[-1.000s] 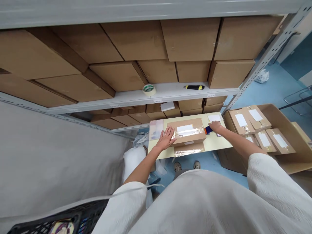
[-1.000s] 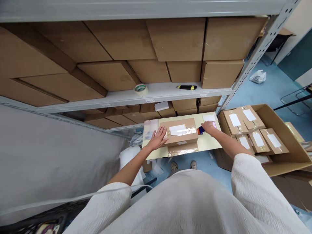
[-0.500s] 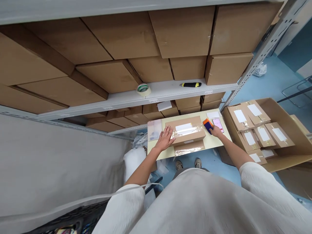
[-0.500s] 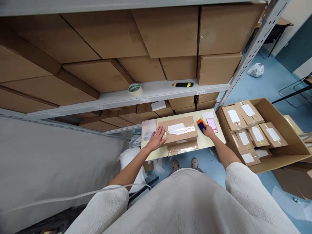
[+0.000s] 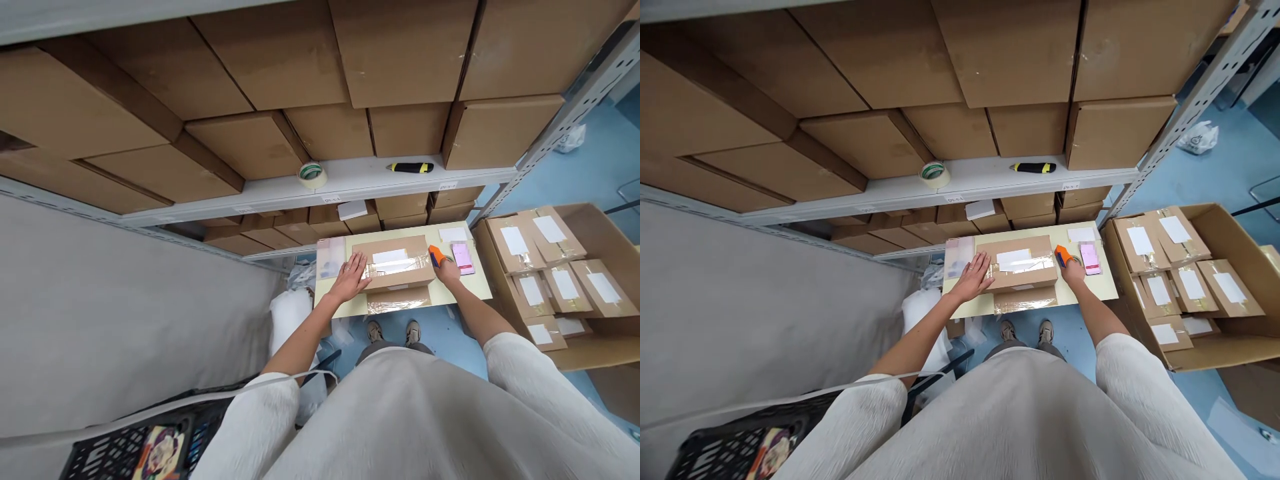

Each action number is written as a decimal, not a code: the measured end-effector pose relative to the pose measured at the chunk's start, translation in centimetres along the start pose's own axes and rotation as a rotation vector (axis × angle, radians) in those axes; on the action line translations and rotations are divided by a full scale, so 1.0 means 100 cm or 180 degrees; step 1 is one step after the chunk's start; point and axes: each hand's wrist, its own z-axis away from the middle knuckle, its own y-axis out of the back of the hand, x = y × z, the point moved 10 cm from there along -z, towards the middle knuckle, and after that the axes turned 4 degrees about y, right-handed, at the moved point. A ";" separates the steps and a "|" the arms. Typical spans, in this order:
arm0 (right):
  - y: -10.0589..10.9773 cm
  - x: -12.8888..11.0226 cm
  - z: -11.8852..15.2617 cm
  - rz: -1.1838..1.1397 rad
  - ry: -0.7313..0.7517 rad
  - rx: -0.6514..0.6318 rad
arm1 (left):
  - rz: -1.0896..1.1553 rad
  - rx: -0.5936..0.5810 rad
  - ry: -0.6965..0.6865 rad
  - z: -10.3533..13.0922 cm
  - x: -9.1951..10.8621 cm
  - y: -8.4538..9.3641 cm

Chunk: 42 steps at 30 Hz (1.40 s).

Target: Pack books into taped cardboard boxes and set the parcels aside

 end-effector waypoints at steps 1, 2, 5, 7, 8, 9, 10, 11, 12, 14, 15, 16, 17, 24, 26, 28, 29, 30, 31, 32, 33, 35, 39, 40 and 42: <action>0.000 0.000 0.000 -0.0024 0.0006 -0.0024 | 0.0046 0.0013 0.0002 0.000 0.000 0.000; 0.002 0.000 0.001 -0.0070 0.0017 -0.0036 | 0.0105 0.0041 0.0008 0.000 -0.001 0.001; 0.019 -0.001 0.005 -0.0331 -0.0011 0.0089 | 0.0351 0.0228 0.0026 -0.002 0.001 0.009; 0.041 -0.007 0.008 -0.0645 0.0014 0.0295 | 0.0548 0.0426 0.0050 -0.005 0.003 0.018; 0.052 -0.013 0.010 -0.0850 0.0090 0.0390 | 0.0650 0.0551 0.0091 -0.007 0.004 0.023; 0.064 -0.022 0.012 -0.1075 0.0210 0.0463 | 0.0749 0.0690 0.0167 -0.010 0.004 0.029; 0.074 -0.033 0.013 -0.1300 0.0357 0.0502 | 0.0848 0.0832 0.0293 -0.013 0.003 0.035; 0.083 -0.044 0.015 -0.1503 0.0499 0.0507 | 0.0949 0.0962 0.0476 -0.016 -0.001 0.039; 0.089 -0.054 0.018 -0.1668 0.0608 0.0486 | 0.1060 0.1063 0.0699 -0.019 -0.006 0.042; 0.097 -0.072 0.022 -0.1860 0.0731 0.0386 | 0.1318 0.1138 0.1163 -0.024 -0.019 0.041; 0.098 -0.079 0.025 -0.1898 0.0762 0.0316 | 0.1460 0.1108 0.1346 -0.026 -0.024 0.038; 0.098 -0.084 0.029 -0.1910 0.0779 0.0240 | 0.1598 0.1042 0.1468 -0.028 -0.027 0.034; 0.098 -0.088 0.033 -0.1903 0.0792 0.0165 | 0.1718 0.0954 0.1528 -0.030 -0.029 0.029; 0.122 -0.102 0.063 -0.1508 0.1030 0.0290 | 0.1983 0.0977 0.1387 -0.019 -0.017 0.051; 0.142 -0.106 0.071 -0.1443 0.1138 0.0529 | 0.2000 0.1074 0.1299 -0.015 -0.010 0.072; 0.164 -0.109 0.079 -0.1476 0.1233 0.0722 | 0.2005 0.1198 0.1215 -0.014 -0.003 0.094; 0.173 -0.110 0.084 -0.1504 0.1280 0.0804 | 0.1993 0.1294 0.1159 -0.013 0.000 0.106; 0.182 -0.111 0.088 -0.1520 0.1317 0.0871 | 0.1972 0.1396 0.1091 -0.013 0.003 0.116; 0.188 -0.112 0.091 -0.1517 0.1340 0.0914 | 0.1945 0.1496 0.1040 -0.012 0.006 0.125; 0.191 -0.113 0.094 -0.1494 0.1350 0.0925 | 0.1926 0.1586 0.1015 -0.011 0.007 0.132; 0.191 -0.113 0.097 -0.1458 0.1349 0.0913 | 0.1918 0.1659 0.1027 -0.010 0.007 0.136; 0.184 -0.112 0.101 -0.1395 0.1343 0.0849 | 0.1944 0.1751 0.1160 -0.005 0.003 0.136; 0.161 -0.105 0.105 -0.1407 0.1288 0.0788 | 0.2021 0.1725 0.1485 0.010 -0.010 0.117; 0.155 -0.102 0.105 -0.1389 0.1254 0.0762 | 0.2015 0.1688 0.1527 0.014 -0.013 0.111; 0.143 -0.095 0.103 -0.1302 0.1164 0.0656 | 0.1997 0.1578 0.1594 0.021 -0.020 0.097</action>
